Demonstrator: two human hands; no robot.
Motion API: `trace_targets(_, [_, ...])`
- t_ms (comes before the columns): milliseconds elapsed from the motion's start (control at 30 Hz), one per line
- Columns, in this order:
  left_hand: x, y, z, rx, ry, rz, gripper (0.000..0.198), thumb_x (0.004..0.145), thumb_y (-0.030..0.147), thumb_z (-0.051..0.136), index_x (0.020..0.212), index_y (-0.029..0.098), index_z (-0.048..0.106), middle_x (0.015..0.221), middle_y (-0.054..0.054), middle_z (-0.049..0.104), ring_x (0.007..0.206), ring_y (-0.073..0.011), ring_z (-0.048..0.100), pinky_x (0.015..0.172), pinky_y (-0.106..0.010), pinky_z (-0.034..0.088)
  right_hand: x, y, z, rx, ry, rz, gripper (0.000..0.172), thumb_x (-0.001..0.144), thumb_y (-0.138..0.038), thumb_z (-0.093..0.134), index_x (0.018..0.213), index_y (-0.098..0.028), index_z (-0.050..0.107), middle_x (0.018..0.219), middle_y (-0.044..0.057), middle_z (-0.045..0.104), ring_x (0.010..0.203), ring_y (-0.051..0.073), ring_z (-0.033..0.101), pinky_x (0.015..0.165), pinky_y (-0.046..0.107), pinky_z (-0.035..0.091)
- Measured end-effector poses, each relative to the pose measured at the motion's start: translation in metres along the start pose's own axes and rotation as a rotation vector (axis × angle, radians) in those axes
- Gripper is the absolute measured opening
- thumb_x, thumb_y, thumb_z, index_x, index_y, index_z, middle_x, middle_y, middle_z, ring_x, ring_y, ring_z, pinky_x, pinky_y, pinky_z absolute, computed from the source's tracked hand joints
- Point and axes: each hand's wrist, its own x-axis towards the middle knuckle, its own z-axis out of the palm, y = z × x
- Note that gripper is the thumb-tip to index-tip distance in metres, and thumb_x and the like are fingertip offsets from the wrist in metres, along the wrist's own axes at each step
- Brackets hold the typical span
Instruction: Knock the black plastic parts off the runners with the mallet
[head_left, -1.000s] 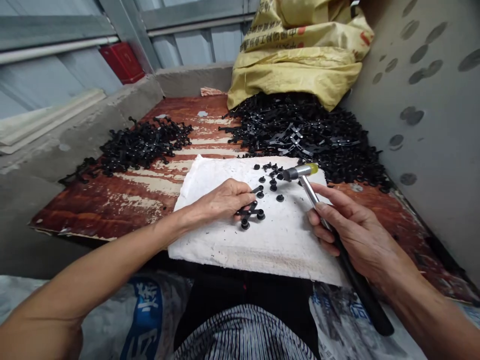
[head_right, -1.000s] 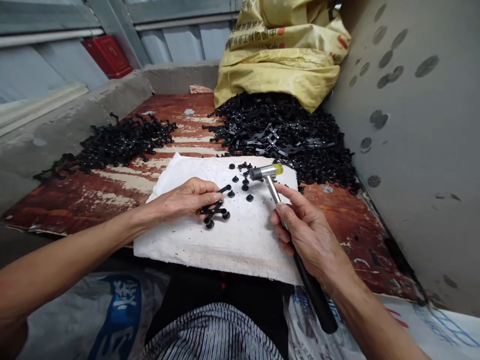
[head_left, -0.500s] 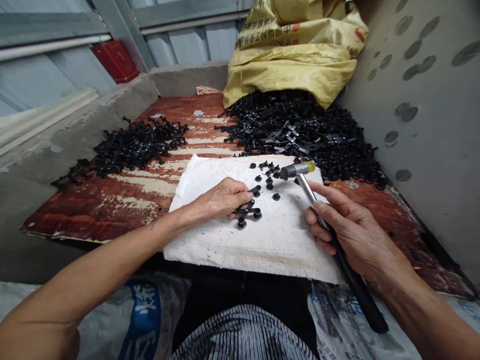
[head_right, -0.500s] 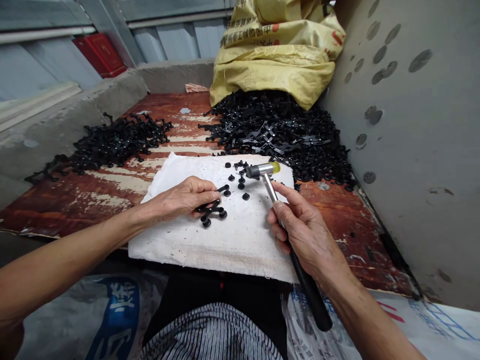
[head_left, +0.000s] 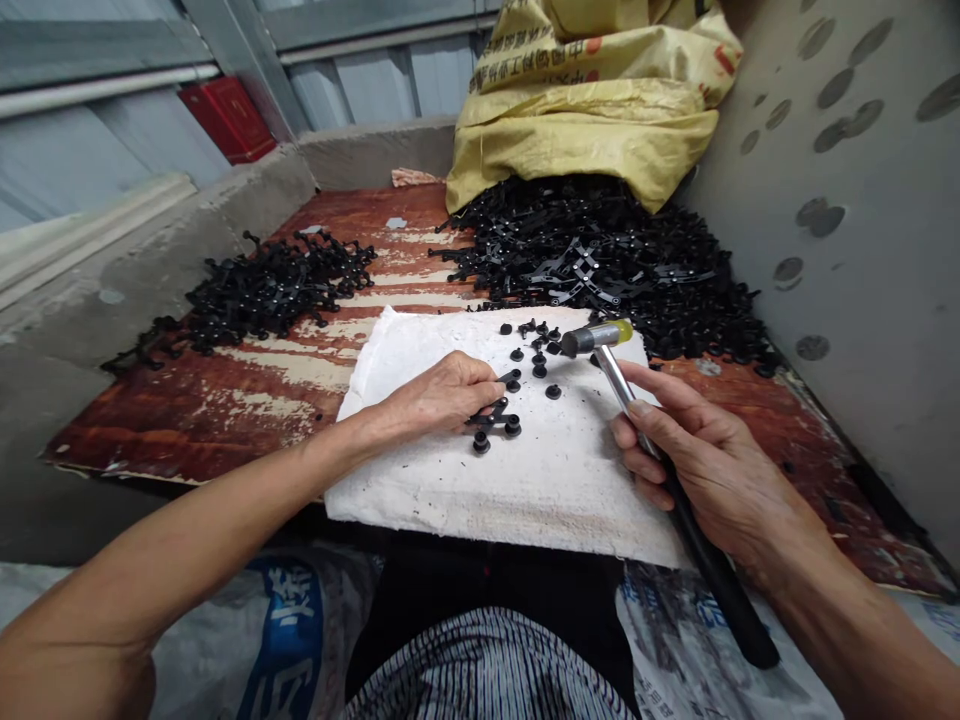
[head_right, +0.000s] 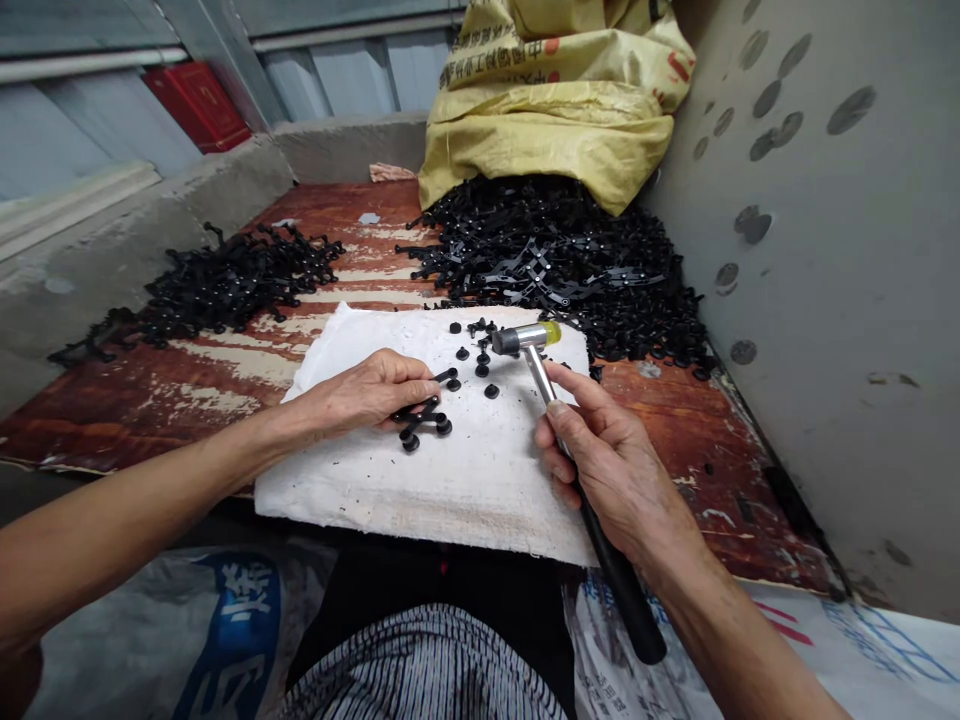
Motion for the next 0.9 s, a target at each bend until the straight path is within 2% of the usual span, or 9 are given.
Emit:
trace_targets(300, [0.003, 0.0, -0.004, 0.062, 0.023, -0.024, 0.033, 0.085, 0.021, 0.055, 0.053, 0.018, 0.049, 0.045, 0.003, 0.04, 0.038, -0.0045, 0.031, 0.04, -0.022, 0.018, -0.001, 0.002, 0.001, -0.066, -0.001, -0.035, 0.061, 0.081, -0.043, 0.065, 0.136, -0.022, 0.05, 0.064, -0.006, 0.051, 0.044, 0.009, 0.036, 0.032, 0.019, 0.026])
trace_targets(467, [0.007, 0.001, -0.011, 0.142, -0.011, -0.031, 0.032, 0.082, 0.023, 0.055, 0.052, 0.018, 0.048, 0.042, 0.005, 0.035, 0.036, -0.0045, 0.026, 0.039, -0.023, 0.014, 0.0, 0.003, -0.001, -0.248, -0.035, -0.088, 0.056, 0.086, -0.041, 0.058, 0.137, -0.02, 0.053, 0.062, -0.004, 0.053, 0.042, 0.009, 0.036, 0.032, 0.021, 0.028])
trace_targets(533, [0.008, 0.001, -0.013, 0.142, -0.031, -0.032, 0.033, 0.082, 0.023, 0.055, 0.05, 0.019, 0.046, 0.042, 0.005, 0.034, 0.035, -0.0047, 0.025, 0.038, -0.023, 0.013, 0.001, 0.0, 0.0, -0.399, -0.064, -0.169, 0.051, 0.088, -0.035, 0.053, 0.136, -0.018, 0.056, 0.061, -0.004, 0.053, 0.042, 0.01, 0.038, 0.034, 0.022, 0.031])
trace_targets(600, [0.008, 0.003, -0.013, 0.152, -0.028, -0.026, 0.034, 0.081, 0.022, 0.055, 0.049, 0.019, 0.044, 0.041, 0.005, 0.034, 0.035, -0.0047, 0.025, 0.038, -0.023, 0.014, 0.001, -0.004, 0.002, -0.571, -0.088, -0.306, 0.048, 0.087, -0.028, 0.051, 0.133, -0.017, 0.059, 0.061, -0.002, 0.055, 0.046, 0.012, 0.046, 0.04, 0.025, 0.041])
trace_targets(700, [0.008, 0.008, -0.012, 0.199, 0.002, -0.028, 0.034, 0.079, 0.02, 0.056, 0.048, 0.019, 0.044, 0.041, 0.005, 0.034, 0.035, -0.0047, 0.025, 0.039, -0.024, 0.013, -0.002, -0.012, 0.008, -0.748, -0.044, -0.551, 0.045, 0.089, -0.021, 0.049, 0.132, -0.019, 0.061, 0.072, 0.003, 0.065, 0.064, 0.019, 0.063, 0.061, 0.034, 0.055])
trace_targets(800, [0.008, 0.011, -0.011, 0.249, 0.01, -0.034, 0.032, 0.078, 0.019, 0.056, 0.048, 0.018, 0.047, 0.041, 0.004, 0.037, 0.035, -0.005, 0.027, 0.039, -0.025, 0.013, -0.003, -0.014, 0.012, -0.826, 0.057, -0.76, 0.046, 0.092, -0.019, 0.046, 0.137, -0.021, 0.057, 0.099, 0.01, 0.072, 0.087, 0.023, 0.069, 0.079, 0.041, 0.057])
trace_targets(900, [0.01, 0.007, -0.011, 0.242, 0.015, -0.021, 0.031, 0.078, 0.019, 0.055, 0.049, 0.018, 0.046, 0.042, 0.004, 0.038, 0.035, -0.0053, 0.028, 0.039, -0.025, 0.015, -0.001, -0.01, 0.012, -0.985, -0.013, -0.82, 0.048, 0.092, -0.014, 0.043, 0.138, -0.019, 0.057, 0.109, 0.014, 0.072, 0.091, 0.026, 0.07, 0.077, 0.042, 0.058])
